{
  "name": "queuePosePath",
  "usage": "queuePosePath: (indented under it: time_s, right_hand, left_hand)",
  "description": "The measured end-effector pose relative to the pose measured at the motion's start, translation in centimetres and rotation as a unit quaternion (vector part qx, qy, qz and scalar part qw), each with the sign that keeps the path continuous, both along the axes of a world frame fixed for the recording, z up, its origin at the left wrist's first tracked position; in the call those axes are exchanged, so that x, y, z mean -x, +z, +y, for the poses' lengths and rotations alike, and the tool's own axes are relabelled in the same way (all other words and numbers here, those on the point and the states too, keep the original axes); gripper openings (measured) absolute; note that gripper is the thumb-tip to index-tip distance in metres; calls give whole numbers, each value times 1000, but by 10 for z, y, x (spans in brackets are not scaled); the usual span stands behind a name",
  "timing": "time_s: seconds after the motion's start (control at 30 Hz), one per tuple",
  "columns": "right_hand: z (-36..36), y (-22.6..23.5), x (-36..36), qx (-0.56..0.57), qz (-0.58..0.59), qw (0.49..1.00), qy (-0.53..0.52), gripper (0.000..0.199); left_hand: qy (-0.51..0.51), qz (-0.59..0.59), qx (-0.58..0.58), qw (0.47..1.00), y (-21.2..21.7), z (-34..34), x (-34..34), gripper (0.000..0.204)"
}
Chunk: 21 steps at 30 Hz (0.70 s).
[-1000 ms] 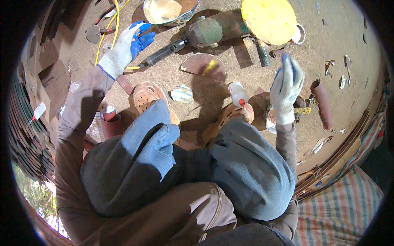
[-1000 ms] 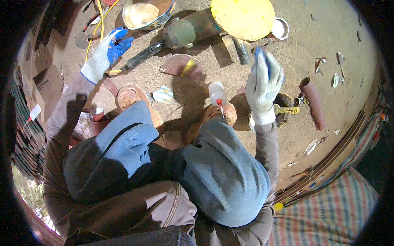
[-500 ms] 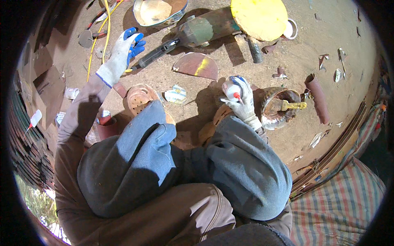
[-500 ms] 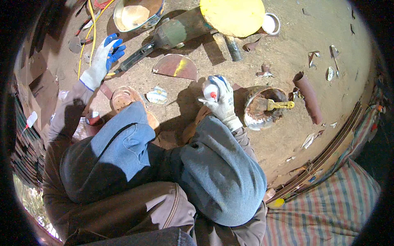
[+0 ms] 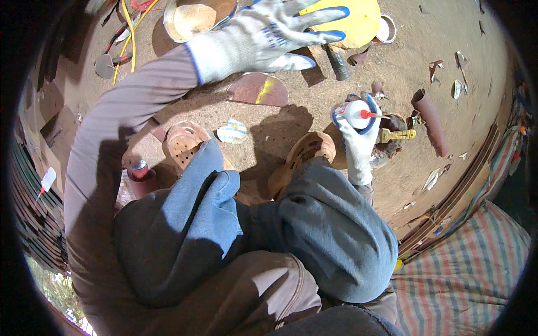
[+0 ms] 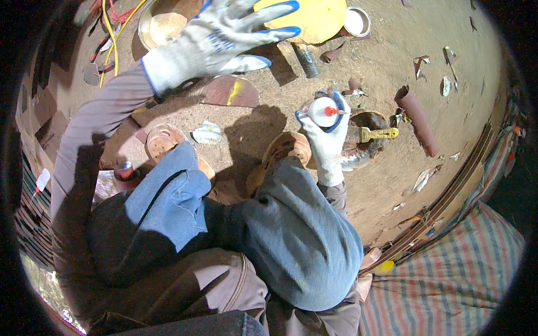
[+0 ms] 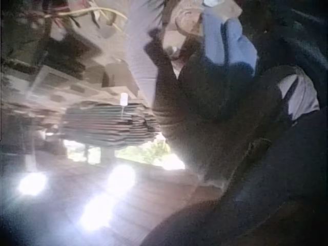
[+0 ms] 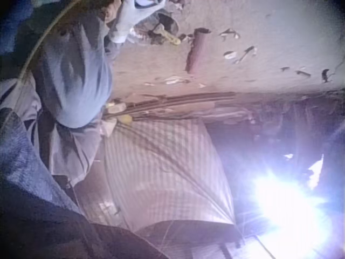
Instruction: The person mixes a yellow powder with a liquid in a yellow container using a small bottle and a brush. They repeatedly pour liquid into the powder, stir the mixture, and scrape the sides of the container.
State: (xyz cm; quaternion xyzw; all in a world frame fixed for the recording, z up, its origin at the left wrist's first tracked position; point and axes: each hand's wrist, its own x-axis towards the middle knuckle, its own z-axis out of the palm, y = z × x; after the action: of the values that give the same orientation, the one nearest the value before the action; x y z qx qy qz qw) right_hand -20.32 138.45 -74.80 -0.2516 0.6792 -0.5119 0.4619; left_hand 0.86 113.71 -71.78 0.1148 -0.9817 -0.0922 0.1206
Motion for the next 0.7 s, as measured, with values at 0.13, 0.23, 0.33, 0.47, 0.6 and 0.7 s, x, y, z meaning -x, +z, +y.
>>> queuePosePath:
  time_s: [0.13,0.23,0.33,0.47,0.6,0.7]
  right_hand:
    - [13,5,7,-10,29,1000,-3,85]
    - [19,3,10,-16,50,999,-2,86]
    - [20,5,13,-24,45,999,4,87]
    - [19,3,17,-29,56,998,13,89]
    - [17,2,17,-31,65,997,12,89]
    - [13,2,15,-42,64,997,12,89]
  left_hand:
    - [-64,30,-2,998,-25,-14,36,75]
    - [-70,18,8,997,-28,-13,41,77]
    - [-62,-7,14,998,-27,-10,41,77]
    - [-65,-7,11,998,-29,-9,41,75]
    - [-63,-14,15,998,-26,-8,38,72]
    - [-59,-19,20,998,-21,-9,38,70]
